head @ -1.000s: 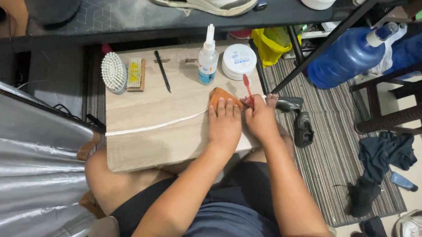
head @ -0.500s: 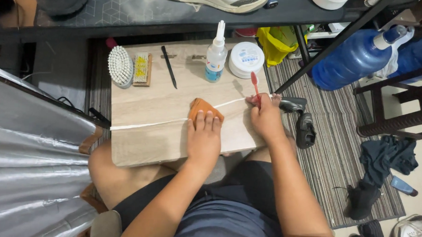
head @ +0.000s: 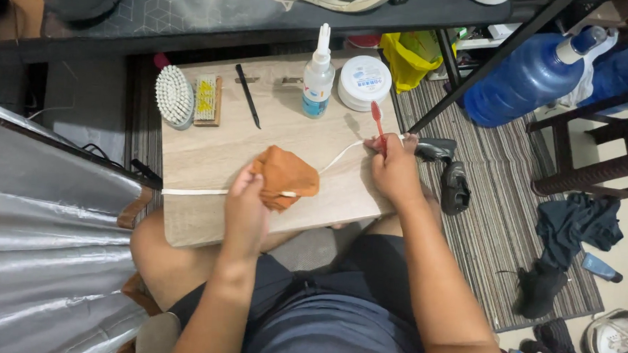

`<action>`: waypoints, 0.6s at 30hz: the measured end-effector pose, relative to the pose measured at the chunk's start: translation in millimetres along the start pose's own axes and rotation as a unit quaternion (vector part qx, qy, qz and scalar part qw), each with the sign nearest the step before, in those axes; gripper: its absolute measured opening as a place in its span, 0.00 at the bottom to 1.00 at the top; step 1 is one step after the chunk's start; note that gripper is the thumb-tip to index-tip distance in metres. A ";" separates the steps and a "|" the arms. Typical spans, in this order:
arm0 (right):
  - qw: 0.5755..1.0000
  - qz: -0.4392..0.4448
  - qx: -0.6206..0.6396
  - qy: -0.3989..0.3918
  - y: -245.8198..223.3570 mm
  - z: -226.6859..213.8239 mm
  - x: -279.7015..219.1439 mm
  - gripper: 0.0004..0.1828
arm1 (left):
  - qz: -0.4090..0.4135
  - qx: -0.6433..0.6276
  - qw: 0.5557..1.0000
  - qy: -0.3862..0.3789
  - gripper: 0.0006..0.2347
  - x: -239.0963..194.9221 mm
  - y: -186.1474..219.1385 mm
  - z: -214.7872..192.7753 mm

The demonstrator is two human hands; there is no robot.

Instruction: The person scrubs a white shoelace with a red toothbrush on a small table, using a cloth to hold it. They apply liquid from a spray bottle and continue scrubbing different sections of the lace.

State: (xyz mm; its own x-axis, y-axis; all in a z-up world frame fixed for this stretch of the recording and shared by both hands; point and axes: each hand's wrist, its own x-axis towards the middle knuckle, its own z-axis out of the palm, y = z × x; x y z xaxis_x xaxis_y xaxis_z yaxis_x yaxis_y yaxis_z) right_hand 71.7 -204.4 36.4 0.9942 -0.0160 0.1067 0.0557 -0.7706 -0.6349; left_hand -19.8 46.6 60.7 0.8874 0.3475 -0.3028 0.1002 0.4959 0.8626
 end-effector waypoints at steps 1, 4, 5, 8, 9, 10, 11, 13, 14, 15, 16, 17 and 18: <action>1.000 0.001 0.000 0.000 -3.8 -2.9 -2.0 0.12 | 0.000 0.000 1.000 -0.001 0.19 10.1 -9.3 -9.1; 1.000 0.001 -0.010 -0.004 -11.2 -8.6 -3.3 0.12 | -0.105 -0.212 0.972 -0.015 0.24 28.3 -15.2 -21.0; 1.000 -0.002 -0.017 -0.002 -10.5 -7.7 -3.0 0.12 | -0.143 -0.167 0.974 -0.059 0.23 24.2 -3.5 -16.1; 1.000 -0.006 -0.028 0.002 -3.8 -2.6 -0.4 0.12 | -0.100 0.112 0.976 -0.160 0.20 8.3 10.7 -4.5; 0.999 -0.008 -0.031 0.004 -1.1 -0.7 1.0 0.12 | -0.013 0.337 0.918 -0.207 0.22 2.5 12.4 -0.9; 1.000 -0.008 -0.030 0.003 -0.3 -0.1 0.3 0.12 | -0.014 0.337 0.919 -0.206 0.22 0.4 16.0 1.8; 0.999 -0.008 -0.033 0.006 0.4 0.7 -0.3 0.12 | 0.020 0.488 0.851 -0.194 0.20 -1.7 19.6 4.5; 0.999 -0.008 -0.036 0.011 3.6 4.0 2.1 0.12 | 0.056 0.625 0.758 -0.178 0.18 -2.3 12.4 5.9; 0.999 -0.009 -0.042 0.014 6.8 6.0 2.5 0.12 | 0.218 0.652 0.712 -0.140 0.15 -3.2 1.3 4.5; 0.999 -0.010 -0.049 0.017 10.2 8.0 3.1 0.12 | 0.373 0.659 0.646 -0.098 0.13 -4.1 -10.0 3.1; 0.999 -0.009 -0.048 0.017 8.1 6.3 2.1 0.12 | 0.373 0.660 0.645 -0.099 0.13 -11.4 -9.5 12.4; 0.999 -0.010 -0.050 0.017 6.0 4.8 1.2 0.12 | 0.378 0.679 0.625 -0.073 0.10 -18.6 -9.1 21.5; 0.998 -0.011 -0.052 0.017 3.3 3.2 0.6 0.12 | 0.383 0.697 0.605 -0.047 0.08 -26.0 -8.1 30.6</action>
State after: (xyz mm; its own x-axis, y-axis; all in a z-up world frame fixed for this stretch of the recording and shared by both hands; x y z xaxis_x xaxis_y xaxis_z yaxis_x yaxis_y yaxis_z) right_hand 72.7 -205.0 31.9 0.9888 -0.0185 0.1478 0.0667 -0.8324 -0.5501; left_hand -30.0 9.2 74.0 0.9285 -0.0291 0.3701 -0.1333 -0.9566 0.2593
